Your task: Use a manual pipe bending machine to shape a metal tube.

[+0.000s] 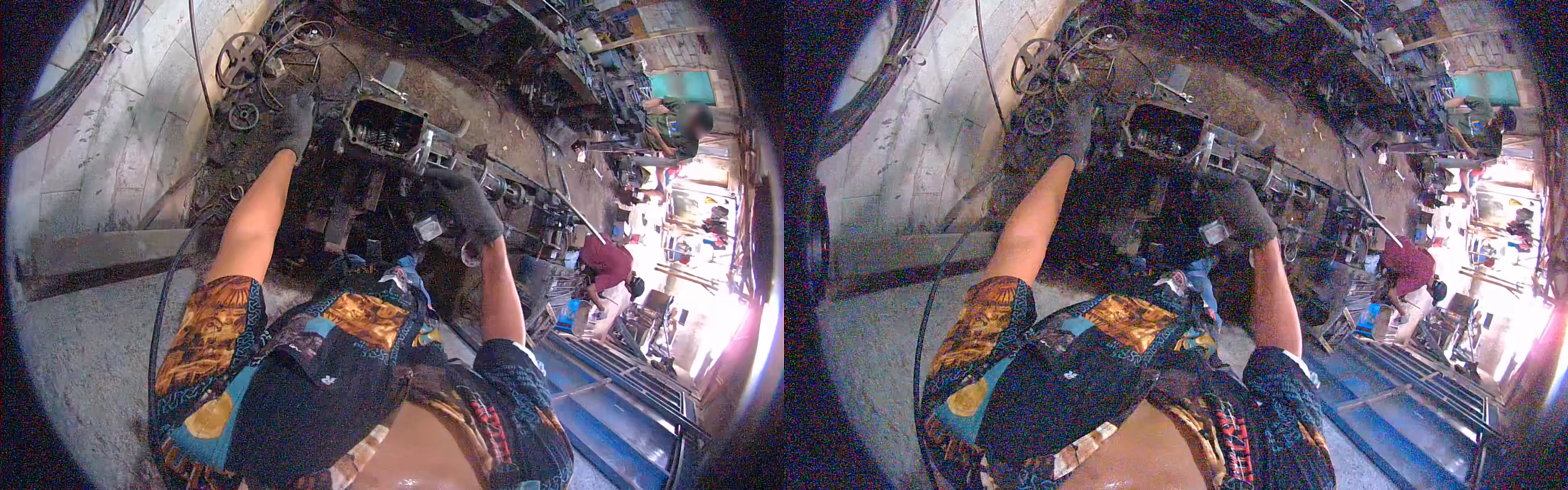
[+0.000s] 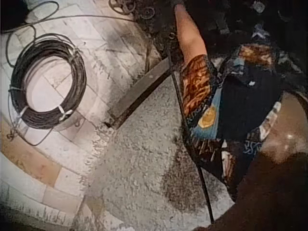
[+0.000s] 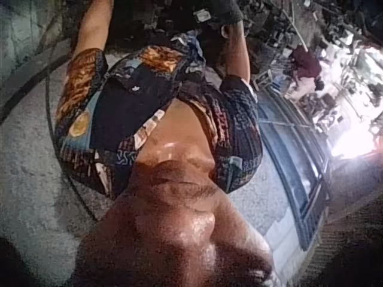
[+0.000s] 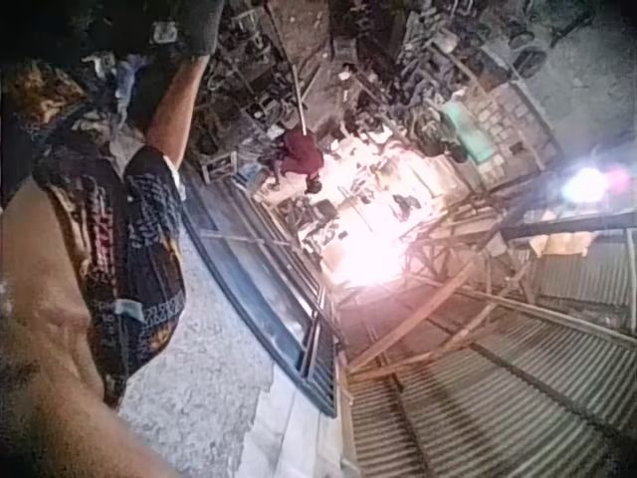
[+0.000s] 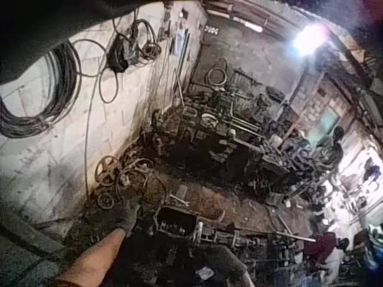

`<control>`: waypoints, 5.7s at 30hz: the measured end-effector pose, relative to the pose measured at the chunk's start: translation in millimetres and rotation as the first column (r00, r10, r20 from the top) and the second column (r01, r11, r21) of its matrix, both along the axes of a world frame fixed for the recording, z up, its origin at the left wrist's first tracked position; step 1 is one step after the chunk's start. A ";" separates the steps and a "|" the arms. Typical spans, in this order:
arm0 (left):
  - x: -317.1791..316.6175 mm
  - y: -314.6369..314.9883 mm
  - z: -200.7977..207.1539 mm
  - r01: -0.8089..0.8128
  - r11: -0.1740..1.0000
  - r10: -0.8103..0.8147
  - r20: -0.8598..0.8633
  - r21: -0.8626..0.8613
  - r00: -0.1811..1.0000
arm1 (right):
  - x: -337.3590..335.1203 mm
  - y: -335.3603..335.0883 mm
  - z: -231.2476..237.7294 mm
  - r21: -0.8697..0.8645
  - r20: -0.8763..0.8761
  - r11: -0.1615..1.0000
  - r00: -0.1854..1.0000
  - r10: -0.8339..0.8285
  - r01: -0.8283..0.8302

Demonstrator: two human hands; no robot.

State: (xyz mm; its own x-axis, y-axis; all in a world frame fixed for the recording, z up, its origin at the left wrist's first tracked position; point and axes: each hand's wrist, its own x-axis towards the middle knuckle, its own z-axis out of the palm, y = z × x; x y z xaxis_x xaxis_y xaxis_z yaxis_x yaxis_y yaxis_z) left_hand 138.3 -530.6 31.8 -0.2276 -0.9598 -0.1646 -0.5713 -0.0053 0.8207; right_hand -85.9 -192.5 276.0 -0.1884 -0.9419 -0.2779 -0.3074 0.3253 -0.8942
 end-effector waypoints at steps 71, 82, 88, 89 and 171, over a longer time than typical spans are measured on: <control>2.7 13.5 -9.3 -0.063 0.977 0.103 0.189 -0.203 0.977 | 14.1 -39.5 -76.2 -0.163 -0.475 0.915 0.784 -0.400 0.368; 6.7 7.0 6.4 0.196 0.958 -0.167 0.147 -0.210 0.975 | 2.4 -79.8 -127.2 -0.271 -0.572 0.951 0.770 -0.283 0.148; 9.9 18.3 24.4 0.154 0.983 -0.149 0.057 -0.097 0.987 | 24.2 -93.3 -113.4 -0.219 -0.497 0.951 0.813 -0.303 0.219; 8.1 19.3 24.4 0.130 0.967 -0.129 0.021 -0.220 0.991 | 27.0 -94.0 -112.9 -0.208 -0.518 0.952 0.800 -0.303 0.226; 79.2 90.8 -17.1 0.169 0.949 -0.071 0.342 -0.267 0.937 | 39.9 -88.5 -160.8 -0.245 0.226 0.734 0.774 -0.592 0.633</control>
State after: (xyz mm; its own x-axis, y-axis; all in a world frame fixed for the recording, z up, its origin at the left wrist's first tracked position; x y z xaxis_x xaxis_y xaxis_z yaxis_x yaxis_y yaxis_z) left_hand 217.6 -439.8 14.7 -0.3251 -0.9452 0.0306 -0.7870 0.2884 0.5455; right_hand -46.0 -281.0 115.2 -0.7366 -0.6723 -0.0740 -0.0131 0.1235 -0.9923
